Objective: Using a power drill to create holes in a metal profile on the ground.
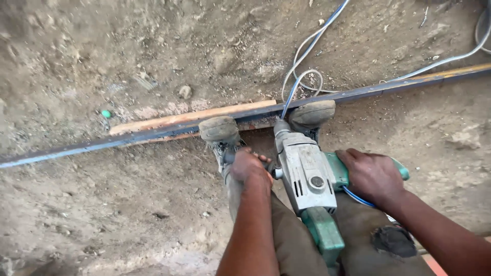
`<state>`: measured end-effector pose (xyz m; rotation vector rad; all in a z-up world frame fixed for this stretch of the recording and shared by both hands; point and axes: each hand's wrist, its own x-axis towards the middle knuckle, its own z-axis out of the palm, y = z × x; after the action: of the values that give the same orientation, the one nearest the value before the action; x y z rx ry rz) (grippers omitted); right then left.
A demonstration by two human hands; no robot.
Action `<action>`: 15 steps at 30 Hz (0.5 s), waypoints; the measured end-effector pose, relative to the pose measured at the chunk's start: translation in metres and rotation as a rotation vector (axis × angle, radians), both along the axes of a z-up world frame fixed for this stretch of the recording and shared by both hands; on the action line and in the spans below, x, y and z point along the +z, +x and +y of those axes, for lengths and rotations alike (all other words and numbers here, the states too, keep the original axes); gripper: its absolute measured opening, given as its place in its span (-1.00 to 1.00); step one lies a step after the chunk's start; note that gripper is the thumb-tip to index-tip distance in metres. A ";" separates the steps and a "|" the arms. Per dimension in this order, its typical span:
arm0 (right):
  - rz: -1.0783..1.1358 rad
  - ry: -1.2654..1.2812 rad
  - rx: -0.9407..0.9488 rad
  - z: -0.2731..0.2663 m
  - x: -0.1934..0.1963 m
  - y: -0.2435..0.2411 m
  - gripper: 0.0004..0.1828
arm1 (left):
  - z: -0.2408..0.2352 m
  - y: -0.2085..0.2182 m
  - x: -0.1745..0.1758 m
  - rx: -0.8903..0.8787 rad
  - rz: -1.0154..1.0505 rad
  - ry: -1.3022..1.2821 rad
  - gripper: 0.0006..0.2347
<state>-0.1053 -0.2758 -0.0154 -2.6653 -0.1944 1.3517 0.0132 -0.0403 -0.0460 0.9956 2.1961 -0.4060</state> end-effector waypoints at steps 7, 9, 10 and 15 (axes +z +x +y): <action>0.219 -0.073 0.012 -0.009 0.005 0.005 -0.53 | -0.011 -0.017 -0.015 0.068 0.016 0.079 -0.82; 0.177 -0.054 -0.013 0.005 -0.002 0.004 -0.53 | 0.003 -0.007 -0.010 0.051 0.019 0.080 -0.86; 0.205 -0.065 -0.019 0.003 0.000 0.004 -0.56 | 0.002 -0.007 -0.009 0.024 0.027 0.042 -0.86; 0.257 -0.057 -0.028 0.002 0.003 0.012 -0.66 | 0.020 -0.043 -0.037 0.005 -0.098 -0.208 -0.58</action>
<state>-0.0937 -0.2734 -0.0129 -2.4943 -0.0899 1.6958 -0.0295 -0.0206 -0.0833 0.8782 2.0220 -0.5596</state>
